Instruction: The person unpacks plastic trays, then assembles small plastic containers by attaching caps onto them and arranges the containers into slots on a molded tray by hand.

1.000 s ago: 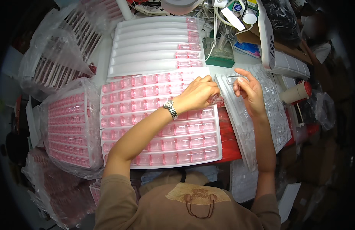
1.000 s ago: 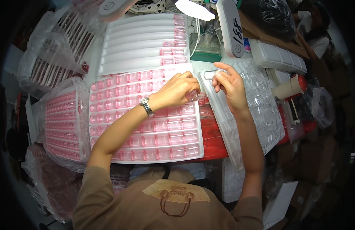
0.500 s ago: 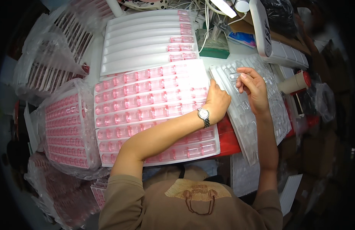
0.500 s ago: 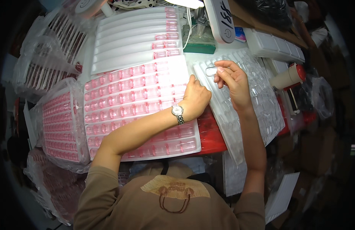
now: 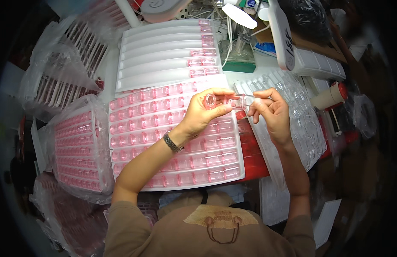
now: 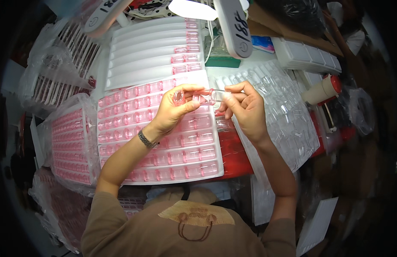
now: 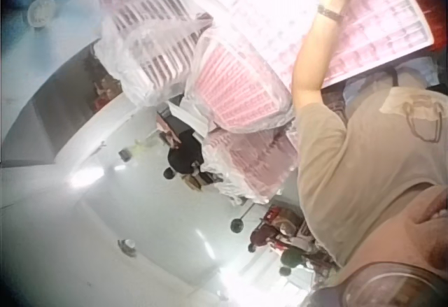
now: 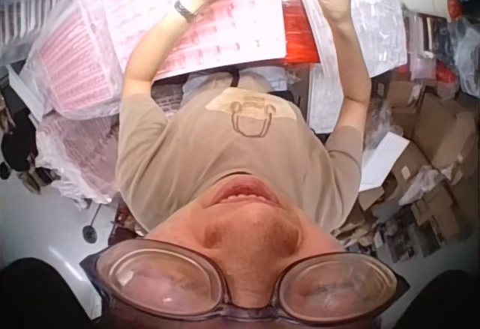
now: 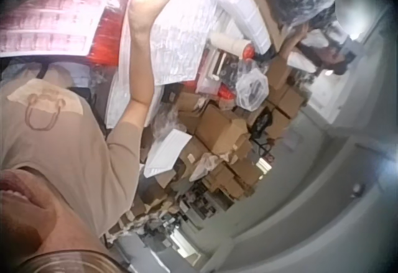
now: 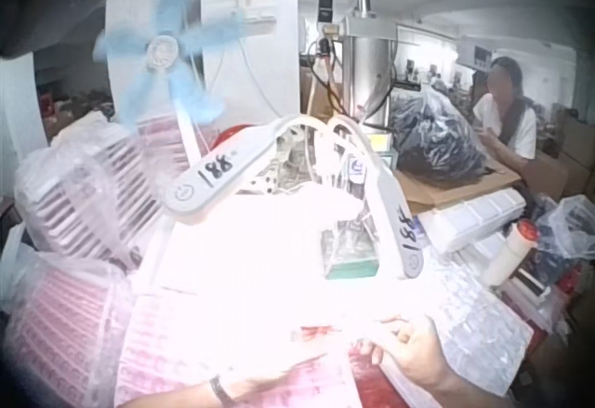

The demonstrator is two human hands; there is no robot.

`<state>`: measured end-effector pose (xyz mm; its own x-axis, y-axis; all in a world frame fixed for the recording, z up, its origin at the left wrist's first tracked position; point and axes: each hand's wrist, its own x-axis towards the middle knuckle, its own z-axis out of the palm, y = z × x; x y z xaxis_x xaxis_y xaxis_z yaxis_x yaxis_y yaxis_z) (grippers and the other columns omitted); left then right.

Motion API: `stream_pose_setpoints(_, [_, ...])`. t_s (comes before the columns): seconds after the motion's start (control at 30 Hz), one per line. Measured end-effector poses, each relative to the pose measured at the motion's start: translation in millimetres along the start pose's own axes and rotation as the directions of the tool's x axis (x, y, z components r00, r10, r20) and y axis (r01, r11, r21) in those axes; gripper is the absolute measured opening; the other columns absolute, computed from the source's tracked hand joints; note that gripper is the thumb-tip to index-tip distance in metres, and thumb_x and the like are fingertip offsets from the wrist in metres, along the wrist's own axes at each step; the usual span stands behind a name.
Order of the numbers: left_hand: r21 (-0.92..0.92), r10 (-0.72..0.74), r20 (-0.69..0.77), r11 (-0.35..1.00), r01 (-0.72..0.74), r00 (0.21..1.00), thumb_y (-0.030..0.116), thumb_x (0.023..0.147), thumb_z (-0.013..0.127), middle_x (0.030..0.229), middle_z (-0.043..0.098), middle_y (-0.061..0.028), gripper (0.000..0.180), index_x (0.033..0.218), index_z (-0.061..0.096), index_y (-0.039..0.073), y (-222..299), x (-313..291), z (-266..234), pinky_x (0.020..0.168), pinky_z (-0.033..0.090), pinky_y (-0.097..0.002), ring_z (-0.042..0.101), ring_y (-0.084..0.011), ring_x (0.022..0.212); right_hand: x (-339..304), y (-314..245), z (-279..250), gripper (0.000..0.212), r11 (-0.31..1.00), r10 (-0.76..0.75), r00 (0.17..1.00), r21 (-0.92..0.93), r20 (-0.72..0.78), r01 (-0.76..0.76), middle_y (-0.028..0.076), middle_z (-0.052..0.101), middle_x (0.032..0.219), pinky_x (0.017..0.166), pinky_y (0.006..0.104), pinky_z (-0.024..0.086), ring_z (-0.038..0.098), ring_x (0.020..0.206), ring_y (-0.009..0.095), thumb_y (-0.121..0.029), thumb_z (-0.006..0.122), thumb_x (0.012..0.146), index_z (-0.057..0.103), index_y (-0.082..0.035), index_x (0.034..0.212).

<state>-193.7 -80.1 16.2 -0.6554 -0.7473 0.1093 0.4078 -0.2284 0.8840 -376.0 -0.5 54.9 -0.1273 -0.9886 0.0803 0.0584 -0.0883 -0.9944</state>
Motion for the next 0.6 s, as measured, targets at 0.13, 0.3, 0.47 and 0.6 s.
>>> stream_pose_setpoints(0.13, [0.349, 0.14, 0.057, 0.925, -0.152, 0.988, 0.004, 0.079, 0.068, 0.11, 0.062, -0.0114, 0.03, 0.108, 0.06, 0.0, 22, -23, -28, 0.09, 0.046, -0.0279, 0.058, -0.0161, 0.102, 15, 7, 32, 0.019, 0.992, 0.123, 0.976, 0.016, 0.179, -0.127, 0.011, 0.062, 0.07, 0.049, 0.0205, 0.048, 0.061, 0.06, 0.012, -0.002, 0.061, 0.084, 0.047, 0.001, 0.096])
stream_pose_setpoints(0.3, [0.481, 0.132, -0.04, 0.871, -0.097, 0.99, 0.005, 0.078, 0.07, 0.103, 0.063, -0.0073, 0.028, 0.105, 0.062, 0.001, 48, -23, -71, 0.084, 0.047, -0.0271, 0.058, -0.0138, 0.095, 84, 22, 60, 0.02, 0.975, 0.224, 0.845, -0.108, 0.486, -0.196, 0.006, 0.061, 0.069, 0.055, 0.0238, 0.047, 0.057, 0.057, 0.01, -0.018, 0.063, 0.086, 0.054, -0.001, 0.092])
stream_pose_setpoints(0.47, [0.764, 0.244, -0.383, 0.626, 0.157, 0.891, 0.018, 0.076, 0.073, 0.078, 0.057, -0.0053, 0.024, 0.088, 0.059, 0.003, 63, 11, -152, 0.065, 0.045, -0.0282, 0.054, -0.0142, 0.072, 201, 64, 82, 0.013, 0.937, 0.101, 0.965, -0.348, 0.241, -0.011, 0.002, 0.058, 0.065, 0.053, 0.0208, 0.041, 0.051, 0.056, 0.007, -0.011, 0.06, 0.083, 0.059, 0.001, 0.081])
stream_pose_setpoints(0.6, [0.921, 0.204, -0.291, 0.324, 0.216, 0.935, 0.044, 0.074, 0.069, 0.078, 0.059, -0.0119, 0.048, 0.095, 0.052, 0.003, 56, 39, -165, 0.069, 0.047, -0.0355, 0.059, -0.0256, 0.075, 222, 79, 88, 0.013, 0.894, -0.02, 0.966, -0.427, 0.259, 0.133, 0.002, 0.059, 0.066, 0.053, 0.0208, 0.042, 0.052, 0.058, 0.007, -0.012, 0.061, 0.084, 0.06, 0.001, 0.082])
